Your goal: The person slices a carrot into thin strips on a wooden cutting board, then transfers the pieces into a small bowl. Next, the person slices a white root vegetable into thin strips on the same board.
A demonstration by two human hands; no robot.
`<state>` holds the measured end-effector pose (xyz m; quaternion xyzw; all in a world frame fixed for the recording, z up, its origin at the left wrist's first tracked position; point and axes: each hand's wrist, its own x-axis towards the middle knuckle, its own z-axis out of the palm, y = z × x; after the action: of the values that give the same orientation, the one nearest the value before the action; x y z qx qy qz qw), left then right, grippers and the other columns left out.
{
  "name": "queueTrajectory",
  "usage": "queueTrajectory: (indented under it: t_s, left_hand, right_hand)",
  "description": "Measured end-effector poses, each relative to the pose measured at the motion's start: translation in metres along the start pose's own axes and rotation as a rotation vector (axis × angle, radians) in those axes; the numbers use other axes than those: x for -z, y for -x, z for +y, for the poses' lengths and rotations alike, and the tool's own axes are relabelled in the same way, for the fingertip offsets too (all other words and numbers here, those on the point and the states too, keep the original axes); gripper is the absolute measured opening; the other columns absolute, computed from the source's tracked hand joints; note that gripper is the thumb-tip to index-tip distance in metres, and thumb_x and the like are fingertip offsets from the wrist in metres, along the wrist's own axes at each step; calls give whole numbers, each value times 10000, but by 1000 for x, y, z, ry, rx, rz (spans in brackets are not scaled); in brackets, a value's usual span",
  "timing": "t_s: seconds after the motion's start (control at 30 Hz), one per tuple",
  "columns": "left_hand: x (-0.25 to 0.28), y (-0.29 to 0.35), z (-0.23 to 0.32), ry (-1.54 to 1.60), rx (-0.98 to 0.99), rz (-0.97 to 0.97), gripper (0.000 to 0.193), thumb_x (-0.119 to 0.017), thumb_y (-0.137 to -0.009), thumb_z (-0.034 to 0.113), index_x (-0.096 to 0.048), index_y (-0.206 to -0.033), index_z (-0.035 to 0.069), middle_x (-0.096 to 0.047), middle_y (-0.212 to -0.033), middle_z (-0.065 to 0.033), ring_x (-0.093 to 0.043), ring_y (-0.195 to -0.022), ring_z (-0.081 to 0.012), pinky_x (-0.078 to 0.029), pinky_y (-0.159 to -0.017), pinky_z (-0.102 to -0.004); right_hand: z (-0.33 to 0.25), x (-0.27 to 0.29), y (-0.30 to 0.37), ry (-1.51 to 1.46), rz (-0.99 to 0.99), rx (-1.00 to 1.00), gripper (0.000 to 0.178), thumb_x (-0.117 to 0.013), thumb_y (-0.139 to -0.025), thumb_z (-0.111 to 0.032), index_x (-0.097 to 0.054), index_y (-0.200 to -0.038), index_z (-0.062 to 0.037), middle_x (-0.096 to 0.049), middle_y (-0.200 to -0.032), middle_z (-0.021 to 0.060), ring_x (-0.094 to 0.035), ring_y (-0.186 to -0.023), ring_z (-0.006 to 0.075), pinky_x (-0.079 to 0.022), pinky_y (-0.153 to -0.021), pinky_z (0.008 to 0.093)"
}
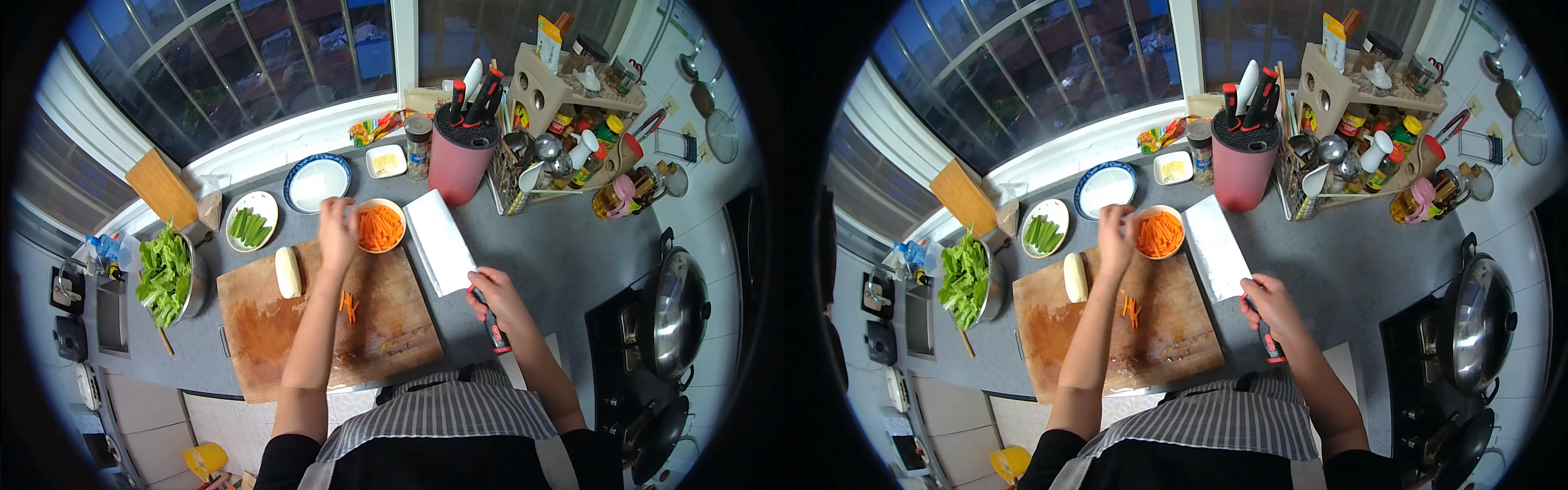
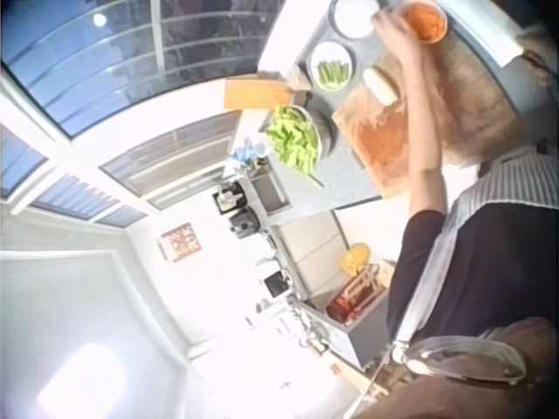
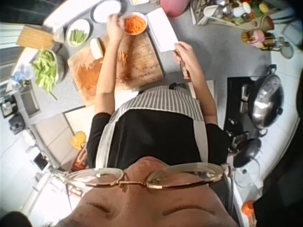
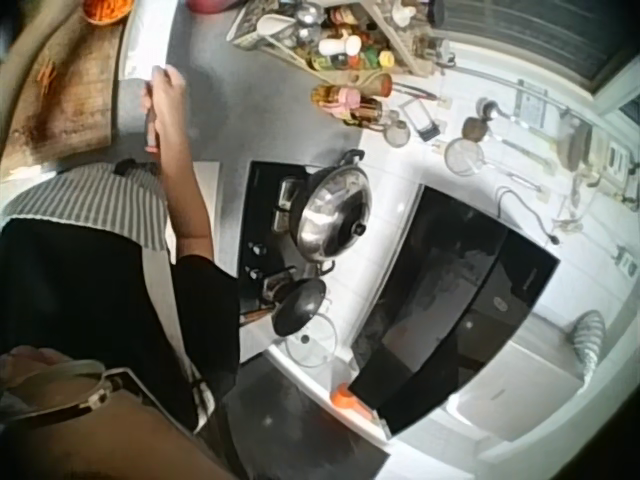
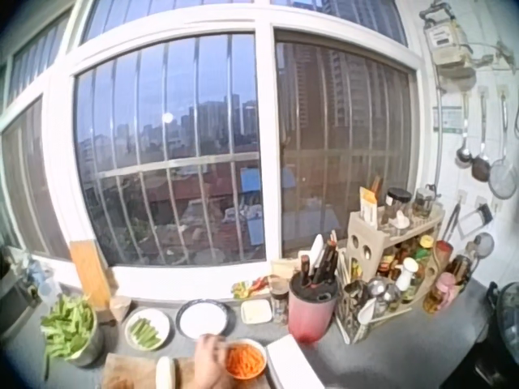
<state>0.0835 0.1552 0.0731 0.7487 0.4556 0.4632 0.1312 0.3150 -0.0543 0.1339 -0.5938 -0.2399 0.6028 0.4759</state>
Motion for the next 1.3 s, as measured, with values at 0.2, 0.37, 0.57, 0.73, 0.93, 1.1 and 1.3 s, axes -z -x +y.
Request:
queueTrajectory:
  t_s: [0.2,0.37,0.57,0.73,0.93,1.1,1.3]
  left_hand:
    - [73,90,-38,-315,585,-707,306,-671,-828,289,-666,-852,-15,-663,-846,-221,-650,-815,-354,-511,-743,-430]
    - [58,136,3,-485,347,-606,488,-731,-749,283,-572,-1101,-15,-570,-1101,-268,-566,-1011,-401,-487,-867,-438]
    - [24,160,5,-680,361,-589,168,-588,-818,114,-574,-948,8,-625,-942,-218,-634,-882,-371,-536,-726,-434]
    - [70,80,11,184,853,-757,103,-621,-782,22,-608,-879,-9,-631,-737,-98,-644,-642,-197,-538,-571,-326]
    - [35,-6,-8,524,746,-602,142,-654,-784,19,-624,-904,-52,-618,-688,-101,-625,-560,-190,-525,-502,-289]
    - [11,-37,21,-81,585,-578,206,-656,-803,109,-687,-921,-57,-683,-723,-156,-675,-621,-192,-529,-541,-294]
    - [54,17,-62,-46,704,-511,295,-652,-792,238,-685,-834,-52,-672,-768,-231,-675,-663,-322,-550,-678,-385]
  right_hand:
    - [11,15,30,-27,53,-50,190,-518,-951,-178,-503,-832,-32,-527,-606,70,-394,-388,68,-352,-371,243]
    - [30,6,37,10,18,-94,177,-517,-952,-175,-518,-859,-25,-525,-607,69,-399,-397,69,-350,-374,241]
    - [39,-15,38,39,-74,-69,213,-519,-952,-180,-560,-893,21,-533,-620,61,-411,-395,76,-358,-370,250]
    - [40,-14,46,41,-100,-36,201,-502,-961,-173,-547,-882,6,-531,-619,63,-392,-392,68,-346,-363,231]
    - [36,-1,54,41,13,-59,208,-516,-950,-174,-548,-857,10,-530,-617,69,-400,-396,68,-351,-364,239]
    - [39,11,56,-6,45,-75,212,-522,-946,-176,-518,-812,-12,-527,-613,72,-395,-394,68,-352,-364,238]
    - [43,12,52,-17,22,-75,209,-522,-947,-182,-528,-837,-4,-526,-613,70,-391,-390,64,-346,-362,237]
